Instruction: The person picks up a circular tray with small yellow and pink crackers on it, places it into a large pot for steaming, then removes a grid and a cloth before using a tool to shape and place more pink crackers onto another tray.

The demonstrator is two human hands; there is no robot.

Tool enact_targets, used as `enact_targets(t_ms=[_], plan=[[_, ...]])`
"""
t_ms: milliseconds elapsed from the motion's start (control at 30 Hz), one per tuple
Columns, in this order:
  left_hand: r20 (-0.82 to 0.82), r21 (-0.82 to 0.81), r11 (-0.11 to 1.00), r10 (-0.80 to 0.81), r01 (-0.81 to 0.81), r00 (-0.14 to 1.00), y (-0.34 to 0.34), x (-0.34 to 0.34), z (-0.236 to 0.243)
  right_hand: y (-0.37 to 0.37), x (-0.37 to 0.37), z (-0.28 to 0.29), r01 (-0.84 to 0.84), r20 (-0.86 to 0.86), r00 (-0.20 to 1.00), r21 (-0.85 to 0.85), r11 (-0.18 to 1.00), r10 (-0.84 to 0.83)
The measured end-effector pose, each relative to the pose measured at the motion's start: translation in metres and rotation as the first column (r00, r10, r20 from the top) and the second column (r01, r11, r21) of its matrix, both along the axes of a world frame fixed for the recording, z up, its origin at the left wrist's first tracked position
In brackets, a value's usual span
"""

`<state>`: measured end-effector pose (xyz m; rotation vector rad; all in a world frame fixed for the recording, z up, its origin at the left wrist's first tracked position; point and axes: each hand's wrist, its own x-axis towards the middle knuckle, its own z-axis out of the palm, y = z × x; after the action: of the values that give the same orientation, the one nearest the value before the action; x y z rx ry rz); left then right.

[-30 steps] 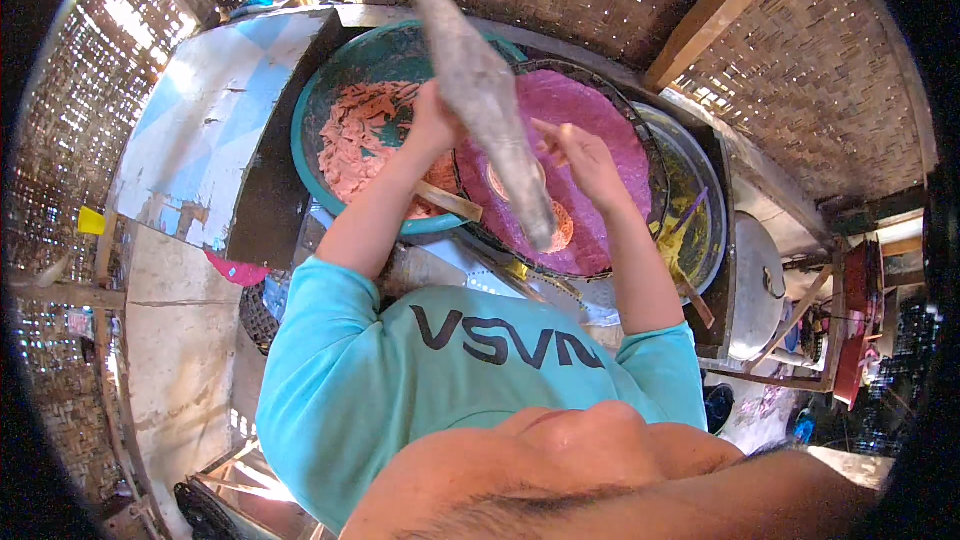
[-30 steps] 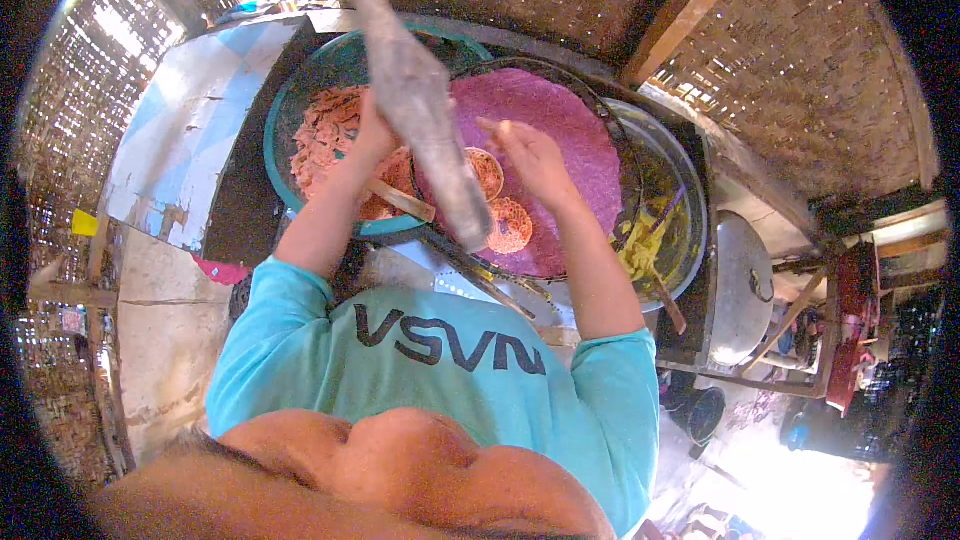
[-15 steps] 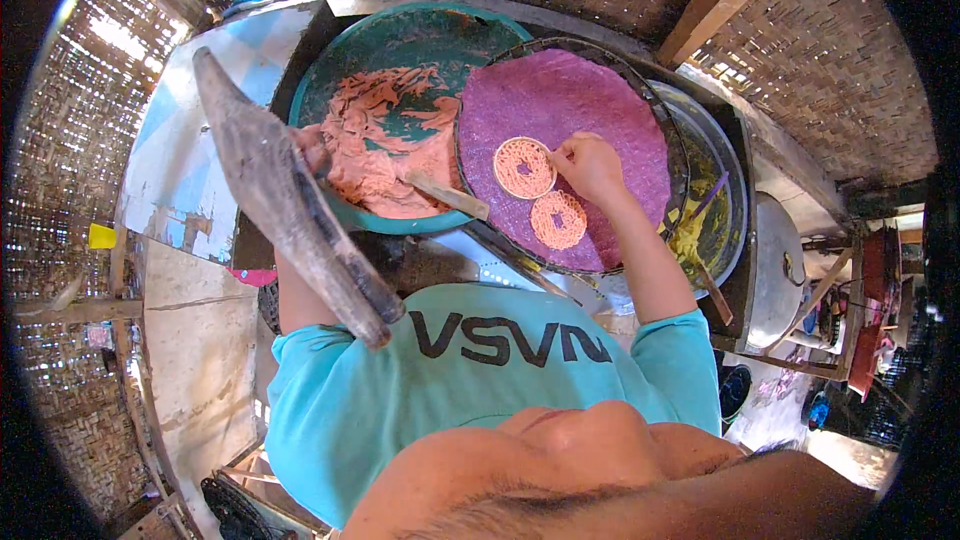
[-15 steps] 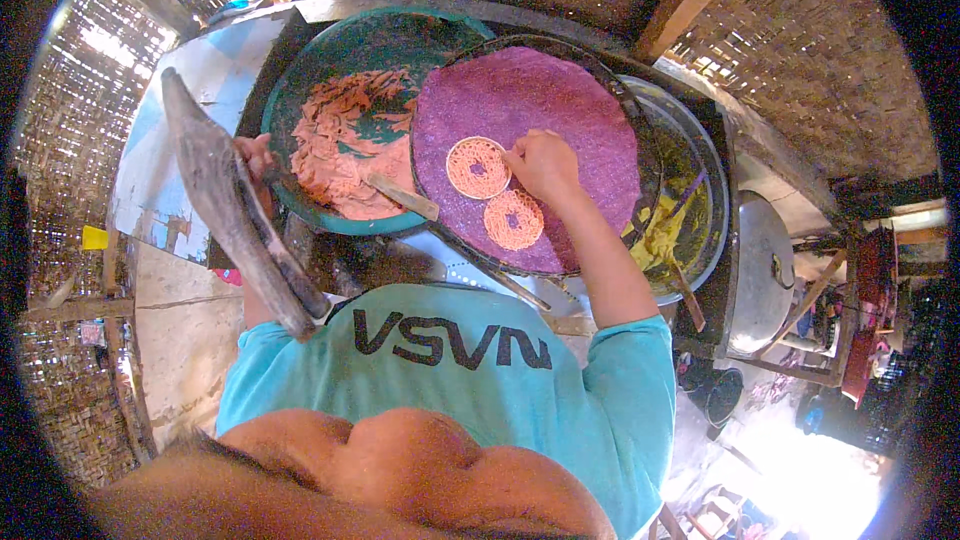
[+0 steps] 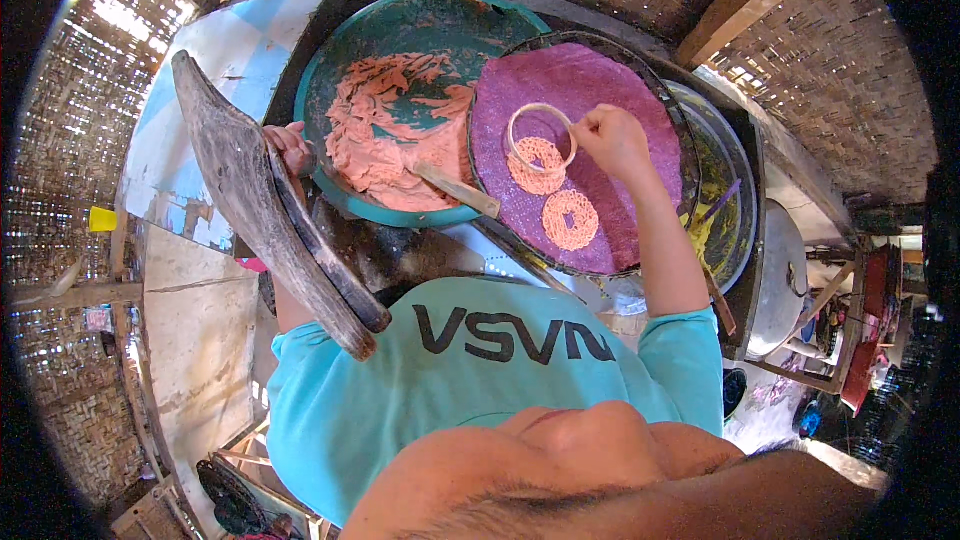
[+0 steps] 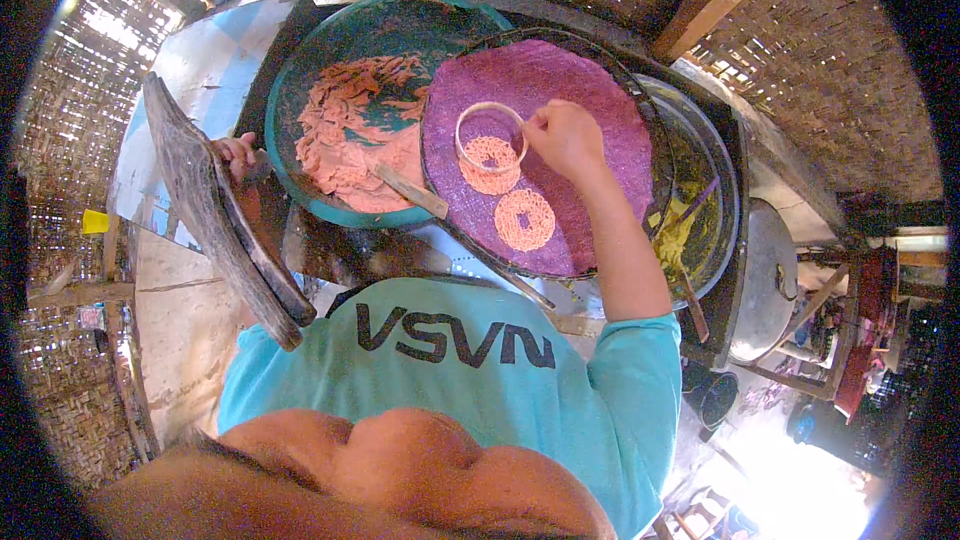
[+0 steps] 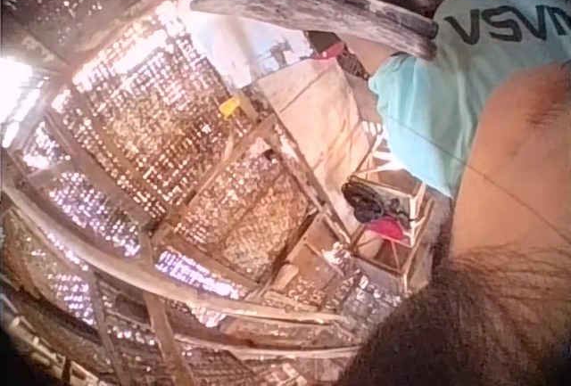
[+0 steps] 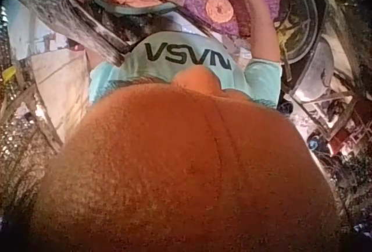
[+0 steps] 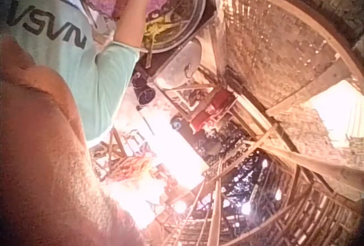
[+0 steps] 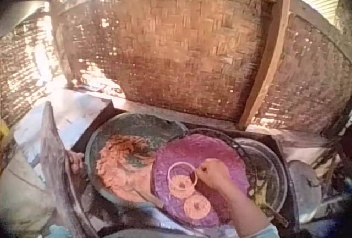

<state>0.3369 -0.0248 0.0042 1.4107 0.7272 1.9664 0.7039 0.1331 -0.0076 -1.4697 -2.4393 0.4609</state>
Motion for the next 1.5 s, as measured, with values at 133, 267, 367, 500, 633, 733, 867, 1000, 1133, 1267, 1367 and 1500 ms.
enact_targets(t_ms=[133,267,367,500,633,733,867,1000,1133,1267,1367,1500], plan=[[0.03,-0.025,0.998,0.064,-0.063,0.998,0.002,0.011,0.006,0.026,-0.016,-0.004,0.076,-0.047,0.996,0.031,0.997,-0.074],[0.032,-0.04,0.996,0.084,-0.082,0.996,0.004,0.013,0.01,0.044,-0.03,-0.022,0.084,-0.04,0.996,0.035,0.996,-0.082],[0.033,-0.054,0.993,0.111,-0.11,0.993,0.002,0.011,0.011,0.044,-0.033,-0.022,0.053,0.05,0.997,-0.013,0.999,-0.052],[0.047,-0.112,0.975,0.2,-0.194,0.979,-0.005,0.018,0.011,0.042,-0.03,-0.027,0.064,0.045,0.997,0.021,0.998,-0.065],[-0.005,-0.395,0.787,0.515,-0.475,0.857,-0.006,0.044,0.014,0.027,-0.032,0.002,0.006,-0.069,0.997,0.292,0.956,0.015],[-0.773,-0.029,0.784,0.376,-0.62,0.511,0.006,0.065,0.022,-0.005,-0.056,0.054,-0.174,-0.283,0.91,0.398,0.901,0.301],[-0.923,0.2,0.871,0.321,-0.448,0.212,0.034,0.133,0.042,-0.055,-0.087,0.116,-0.299,-0.331,0.772,0.564,0.77,0.542],[-0.948,0.192,0.979,0.204,-0.069,0.244,0.047,0.137,0.05,-0.095,-0.087,0.139,-0.337,-0.044,0.777,0.814,0.474,0.628],[-0.958,-0.286,0.953,-0.287,-0.099,0.004,0.03,0.137,0.083,-0.138,-0.073,0.141,-0.62,0.119,0.572,0.711,0.332,0.812],[-0.991,-0.094,0.983,-0.107,-0.161,-0.076,-0.012,0.138,0.121,-0.148,-0.054,0.168,-0.547,-0.127,0.702,0.534,0.644,0.701],[-0.997,0.029,0.987,0.018,-0.158,-0.073,-0.031,0.13,0.132,-0.163,-0.049,0.182,-0.494,-0.493,0.668,0.267,0.827,0.558],[-0.997,0.079,0.969,0.073,-0.236,-0.034,-0.044,0.093,0.127,-0.156,-0.041,0.189,-0.398,-0.56,0.726,0.132,0.908,0.4]])
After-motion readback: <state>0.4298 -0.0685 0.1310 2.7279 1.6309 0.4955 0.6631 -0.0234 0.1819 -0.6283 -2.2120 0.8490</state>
